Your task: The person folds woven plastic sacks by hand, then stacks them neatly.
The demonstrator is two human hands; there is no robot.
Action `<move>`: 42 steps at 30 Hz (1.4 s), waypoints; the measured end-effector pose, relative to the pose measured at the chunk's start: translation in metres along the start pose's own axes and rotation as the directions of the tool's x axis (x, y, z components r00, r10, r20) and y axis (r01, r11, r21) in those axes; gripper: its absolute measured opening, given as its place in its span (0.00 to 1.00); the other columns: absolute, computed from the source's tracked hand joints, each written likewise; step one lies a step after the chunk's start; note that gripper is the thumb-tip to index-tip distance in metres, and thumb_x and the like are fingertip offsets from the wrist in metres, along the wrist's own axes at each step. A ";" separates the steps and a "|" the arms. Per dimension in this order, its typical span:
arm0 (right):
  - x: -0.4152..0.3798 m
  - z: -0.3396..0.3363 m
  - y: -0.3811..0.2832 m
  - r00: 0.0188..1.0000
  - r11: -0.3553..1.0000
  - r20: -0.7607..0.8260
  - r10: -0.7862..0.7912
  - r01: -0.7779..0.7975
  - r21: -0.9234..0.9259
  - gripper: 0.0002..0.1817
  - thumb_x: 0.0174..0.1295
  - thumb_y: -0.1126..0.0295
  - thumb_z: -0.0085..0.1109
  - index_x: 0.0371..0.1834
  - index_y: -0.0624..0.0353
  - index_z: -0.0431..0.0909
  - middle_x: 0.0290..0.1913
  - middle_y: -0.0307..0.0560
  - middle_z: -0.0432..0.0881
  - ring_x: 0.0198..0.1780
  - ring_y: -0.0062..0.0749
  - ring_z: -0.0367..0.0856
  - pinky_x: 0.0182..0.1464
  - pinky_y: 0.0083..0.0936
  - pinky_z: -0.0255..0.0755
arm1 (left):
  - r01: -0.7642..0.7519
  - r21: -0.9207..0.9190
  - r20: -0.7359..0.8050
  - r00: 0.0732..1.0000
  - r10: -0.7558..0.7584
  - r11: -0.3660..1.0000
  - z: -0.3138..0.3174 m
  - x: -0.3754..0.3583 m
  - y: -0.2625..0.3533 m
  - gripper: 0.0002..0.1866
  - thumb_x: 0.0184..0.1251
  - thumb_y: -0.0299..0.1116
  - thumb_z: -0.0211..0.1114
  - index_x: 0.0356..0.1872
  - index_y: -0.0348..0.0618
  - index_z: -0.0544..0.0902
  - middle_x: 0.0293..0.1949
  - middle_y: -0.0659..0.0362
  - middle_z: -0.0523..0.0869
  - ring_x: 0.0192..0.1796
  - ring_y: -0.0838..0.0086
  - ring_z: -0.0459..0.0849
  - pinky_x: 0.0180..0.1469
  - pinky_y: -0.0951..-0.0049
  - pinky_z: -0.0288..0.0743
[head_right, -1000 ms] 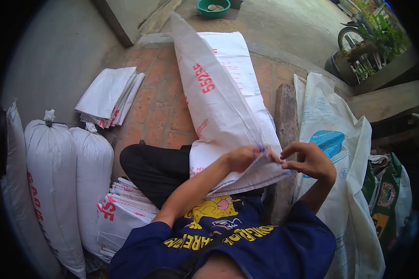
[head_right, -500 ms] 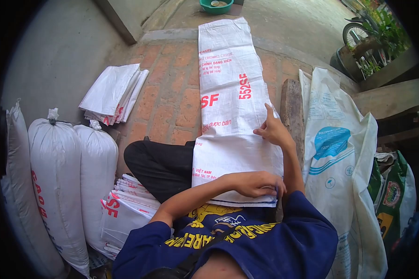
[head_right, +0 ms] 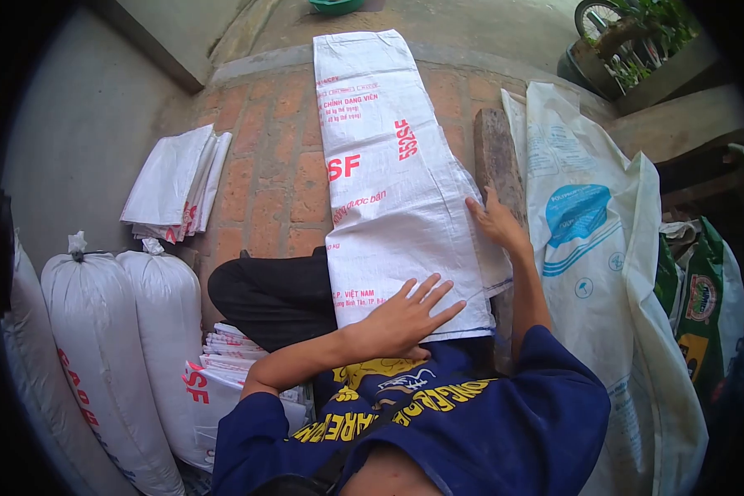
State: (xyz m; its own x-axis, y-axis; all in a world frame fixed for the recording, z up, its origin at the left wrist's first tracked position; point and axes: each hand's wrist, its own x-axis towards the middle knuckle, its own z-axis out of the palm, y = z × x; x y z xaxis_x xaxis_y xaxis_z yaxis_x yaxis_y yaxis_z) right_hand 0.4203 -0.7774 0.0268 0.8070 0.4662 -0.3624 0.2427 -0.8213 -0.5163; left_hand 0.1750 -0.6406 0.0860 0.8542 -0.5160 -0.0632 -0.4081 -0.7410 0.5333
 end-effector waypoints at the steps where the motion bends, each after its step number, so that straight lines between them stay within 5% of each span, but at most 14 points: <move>1: -0.002 0.001 0.004 1.000 0.998 -0.004 -0.027 0.027 0.062 0.40 0.69 0.43 0.47 0.69 0.69 0.57 0.62 0.75 0.70 0.65 0.61 0.69 0.65 0.37 0.63 | 0.017 0.072 -0.032 0.999 -0.015 0.997 0.013 0.005 0.002 0.53 0.47 0.50 0.75 0.73 0.43 0.56 0.70 0.37 0.60 0.72 0.42 0.59 0.68 0.45 0.60; 6: -0.015 -0.011 0.005 0.968 0.951 0.133 -0.211 0.172 0.257 0.33 0.71 0.57 0.50 0.71 0.66 0.54 0.60 0.63 0.74 0.62 0.46 0.72 0.65 0.30 0.63 | 0.026 0.363 -0.266 0.961 0.077 0.931 0.033 0.013 0.009 0.26 0.56 0.34 0.63 0.56 0.29 0.75 0.50 0.46 0.79 0.55 0.57 0.77 0.52 0.58 0.75; 10: -0.033 -0.028 -0.017 0.929 0.856 0.204 -0.308 0.178 0.485 0.38 0.62 0.77 0.56 0.75 0.59 0.50 0.63 0.54 0.72 0.57 0.31 0.74 0.56 0.24 0.69 | 0.061 0.128 -0.370 0.929 -0.009 0.990 0.016 0.009 -0.002 0.11 0.56 0.27 0.58 0.37 0.29 0.79 0.32 0.52 0.81 0.35 0.66 0.83 0.35 0.70 0.78; 14: -0.069 -0.071 -0.063 0.936 0.905 0.304 -0.177 0.033 0.425 0.46 0.56 0.84 0.56 0.78 0.56 0.45 0.63 0.54 0.72 0.52 0.24 0.77 0.50 0.20 0.73 | 0.165 0.057 -0.721 0.689 -0.073 0.985 -0.031 0.000 -0.006 0.16 0.52 0.24 0.63 0.43 0.26 0.80 0.26 0.53 0.78 0.27 0.65 0.81 0.29 0.71 0.76; 16: -0.079 -0.082 -0.068 0.860 0.830 0.284 -0.424 0.243 0.503 0.49 0.50 0.86 0.48 0.79 0.54 0.41 0.56 0.56 0.77 0.42 0.27 0.80 0.45 0.24 0.75 | 0.172 0.069 -0.761 0.646 -0.059 0.983 -0.044 -0.002 -0.003 0.18 0.51 0.24 0.66 0.45 0.27 0.80 0.26 0.53 0.77 0.26 0.66 0.80 0.28 0.71 0.75; 26: -0.090 -0.089 -0.048 0.667 0.486 0.255 -0.700 0.184 0.855 0.51 0.45 0.74 0.76 0.74 0.65 0.56 0.70 0.51 0.65 0.67 0.31 0.67 0.65 0.29 0.65 | 0.174 -0.090 -0.805 0.567 -0.175 0.981 -0.051 0.016 0.030 0.18 0.55 0.26 0.66 0.47 0.30 0.80 0.29 0.55 0.77 0.30 0.65 0.79 0.32 0.68 0.74; 27: -0.085 -0.094 -0.042 0.652 0.624 0.237 -0.720 0.459 0.632 0.58 0.37 0.71 0.82 0.74 0.66 0.55 0.70 0.49 0.65 0.69 0.32 0.65 0.65 0.30 0.65 | 0.182 -0.091 -0.834 0.523 -0.175 0.979 -0.051 0.016 0.032 0.16 0.55 0.24 0.66 0.46 0.31 0.81 0.28 0.54 0.77 0.29 0.64 0.79 0.30 0.68 0.73; 30: -0.079 -0.091 -0.039 0.646 0.579 0.180 -0.742 0.482 0.657 0.61 0.34 0.73 0.83 0.75 0.65 0.53 0.71 0.50 0.64 0.68 0.31 0.65 0.63 0.28 0.67 | 0.223 -0.102 -0.875 0.444 -0.194 0.970 -0.049 0.013 0.034 0.10 0.57 0.23 0.65 0.41 0.33 0.81 0.26 0.54 0.77 0.26 0.63 0.78 0.28 0.67 0.72; 32: -0.087 -0.082 -0.054 0.720 0.520 0.023 -0.693 0.478 0.708 0.52 0.38 0.74 0.81 0.71 0.63 0.61 0.66 0.50 0.71 0.65 0.32 0.70 0.60 0.27 0.70 | 0.254 -0.116 -0.888 0.407 -0.215 0.960 -0.049 0.011 0.034 0.07 0.58 0.23 0.65 0.37 0.34 0.81 0.25 0.54 0.76 0.24 0.62 0.77 0.27 0.67 0.71; 34: -0.078 -0.073 -0.050 0.757 0.673 -0.142 -0.638 0.637 0.377 0.34 0.45 0.78 0.75 0.60 0.63 0.73 0.52 0.46 0.81 0.55 0.32 0.77 0.54 0.25 0.73 | 0.310 -0.117 -0.876 0.415 -0.245 0.944 -0.051 0.009 0.034 0.05 0.59 0.25 0.65 0.30 0.37 0.77 0.23 0.53 0.73 0.22 0.62 0.75 0.25 0.66 0.70; 35: -0.064 -0.067 -0.043 0.705 0.611 -0.252 -0.663 0.704 0.361 0.15 0.48 0.80 0.69 0.40 0.64 0.79 0.37 0.41 0.81 0.43 0.34 0.81 0.46 0.25 0.74 | 0.309 -0.117 -0.876 0.415 -0.245 0.944 -0.052 0.009 0.034 0.05 0.59 0.25 0.65 0.30 0.37 0.77 0.23 0.53 0.73 0.22 0.62 0.75 0.25 0.66 0.70; 38: -0.059 -0.080 -0.058 0.411 0.426 -0.343 -0.844 0.904 0.034 0.07 0.45 0.79 0.67 0.28 0.61 0.79 0.34 0.41 0.77 0.38 0.37 0.79 0.41 0.23 0.72 | 0.336 -0.106 -0.856 0.448 -0.258 0.936 -0.056 0.012 0.030 0.07 0.58 0.26 0.66 0.28 0.39 0.76 0.24 0.54 0.74 0.24 0.62 0.76 0.25 0.65 0.68; 40: -0.069 -0.073 -0.067 0.544 0.607 -0.431 -0.720 0.794 -0.011 0.06 0.43 0.71 0.68 0.24 0.57 0.80 0.41 0.48 0.79 0.46 0.45 0.79 0.45 0.27 0.71 | 0.237 -0.114 -0.791 0.566 -0.232 0.965 -0.056 0.016 0.027 0.09 0.57 0.29 0.68 0.30 0.39 0.76 0.30 0.53 0.76 0.30 0.61 0.79 0.31 0.64 0.72; 42: -0.065 -0.075 -0.075 0.379 0.435 -0.492 -0.784 0.900 0.000 0.07 0.46 0.66 0.68 0.25 0.55 0.82 0.51 0.54 0.78 0.58 0.50 0.74 0.55 0.35 0.67 | 0.210 -0.078 -0.778 0.599 -0.191 0.975 -0.052 0.024 0.023 0.09 0.58 0.31 0.67 0.31 0.38 0.76 0.35 0.51 0.77 0.36 0.59 0.80 0.37 0.64 0.75</move>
State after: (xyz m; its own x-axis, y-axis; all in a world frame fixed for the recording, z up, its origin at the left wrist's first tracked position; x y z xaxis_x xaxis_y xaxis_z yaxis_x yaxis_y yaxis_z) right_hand 0.3898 -0.7704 0.1475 0.3802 0.6592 0.6488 0.8324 0.0620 -0.5507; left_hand 0.2029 -0.6471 0.1407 0.8398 0.1669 0.5166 -0.1937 -0.7969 0.5723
